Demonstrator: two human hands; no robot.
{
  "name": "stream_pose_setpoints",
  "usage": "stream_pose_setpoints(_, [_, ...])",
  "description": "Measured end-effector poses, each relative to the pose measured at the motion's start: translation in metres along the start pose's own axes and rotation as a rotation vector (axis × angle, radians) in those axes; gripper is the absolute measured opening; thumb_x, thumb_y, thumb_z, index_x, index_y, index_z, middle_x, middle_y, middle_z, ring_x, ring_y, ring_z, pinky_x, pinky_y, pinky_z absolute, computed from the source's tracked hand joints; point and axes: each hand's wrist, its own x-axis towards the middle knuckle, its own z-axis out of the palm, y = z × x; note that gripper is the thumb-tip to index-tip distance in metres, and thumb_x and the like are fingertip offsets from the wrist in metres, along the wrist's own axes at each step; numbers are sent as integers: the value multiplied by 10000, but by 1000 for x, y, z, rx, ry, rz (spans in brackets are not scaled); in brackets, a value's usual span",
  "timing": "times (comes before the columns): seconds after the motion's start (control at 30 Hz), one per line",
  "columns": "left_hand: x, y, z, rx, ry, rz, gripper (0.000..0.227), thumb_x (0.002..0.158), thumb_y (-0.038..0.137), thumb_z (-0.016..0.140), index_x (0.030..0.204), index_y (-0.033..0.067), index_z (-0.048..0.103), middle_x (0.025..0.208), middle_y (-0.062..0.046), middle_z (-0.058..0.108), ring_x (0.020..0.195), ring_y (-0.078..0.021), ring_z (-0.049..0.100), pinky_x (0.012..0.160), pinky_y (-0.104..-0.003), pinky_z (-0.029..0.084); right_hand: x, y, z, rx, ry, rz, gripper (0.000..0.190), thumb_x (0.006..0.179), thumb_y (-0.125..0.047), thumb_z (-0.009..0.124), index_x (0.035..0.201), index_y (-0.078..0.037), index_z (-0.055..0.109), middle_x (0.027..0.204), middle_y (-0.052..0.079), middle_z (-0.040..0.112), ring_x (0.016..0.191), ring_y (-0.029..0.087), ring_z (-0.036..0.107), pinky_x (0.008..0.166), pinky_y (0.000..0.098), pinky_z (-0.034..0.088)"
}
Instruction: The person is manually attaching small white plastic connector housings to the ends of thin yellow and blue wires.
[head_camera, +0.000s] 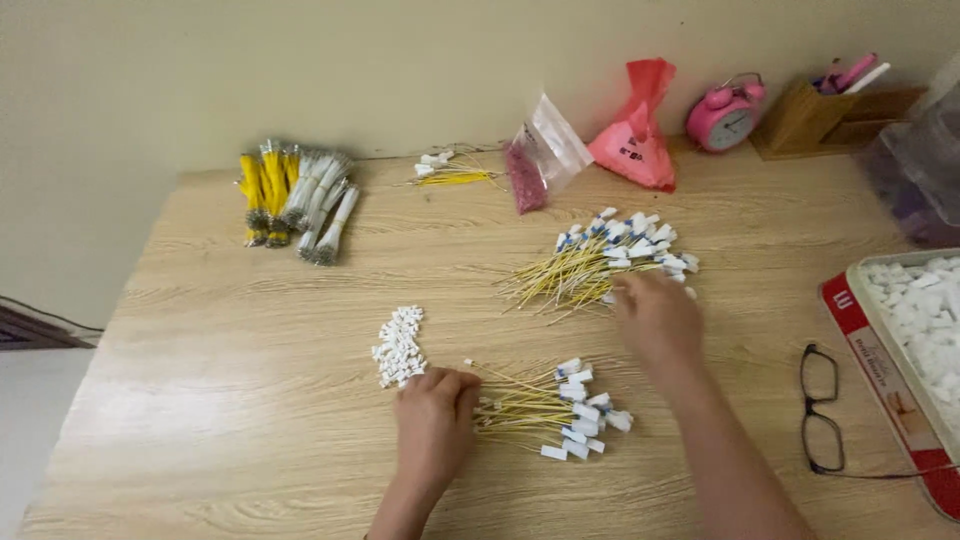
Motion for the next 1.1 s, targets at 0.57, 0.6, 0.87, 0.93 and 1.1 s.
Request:
stream_pose_setpoints(0.57, [4,19,30,8,-14,215,243,804,158,757,1043,116,760,1085,-84,718,1086,-304,610,987,-497,381,30,49,85,48,79,-232,884,750,-568,797,1494,-215,477,1631,243,210,1479,441,209,1161,601,209])
stream_pose_setpoints(0.6, [3,17,33,10,11,242,251,790,152,758,1037,114,762,1083,-88,719,1075,-307,613,980,-501,380,30,42,89,68,119,-268,857,757,-552,795,1484,-213,492,1627,242,234,1485,442,223,1167,604,222])
stream_pose_setpoints(0.87, [2,16,25,6,47,293,200,812,158,761,1010,122,760,1033,-66,728,1043,-279,634,975,-490,395,39,-27,96,49,68,-232,811,770,-549,797,1451,-209,516,1602,198,244,1434,467,223,1113,647,200])
stream_pose_setpoints(0.93, [0,16,21,0,44,291,189,821,158,762,1006,123,759,1034,-63,729,1048,-276,636,981,-489,395,36,-34,92,53,67,-233,832,750,-550,798,1446,-194,515,1589,193,244,1436,449,226,1104,659,188])
stream_pose_setpoints(1.1, [-6,12,18,10,85,296,233,793,151,773,1022,111,759,1058,-72,728,1068,-292,626,984,-505,378,29,-25,91,115,218,-306,602,776,-522,790,1232,-180,597,1515,138,426,1425,377,334,1138,605,220])
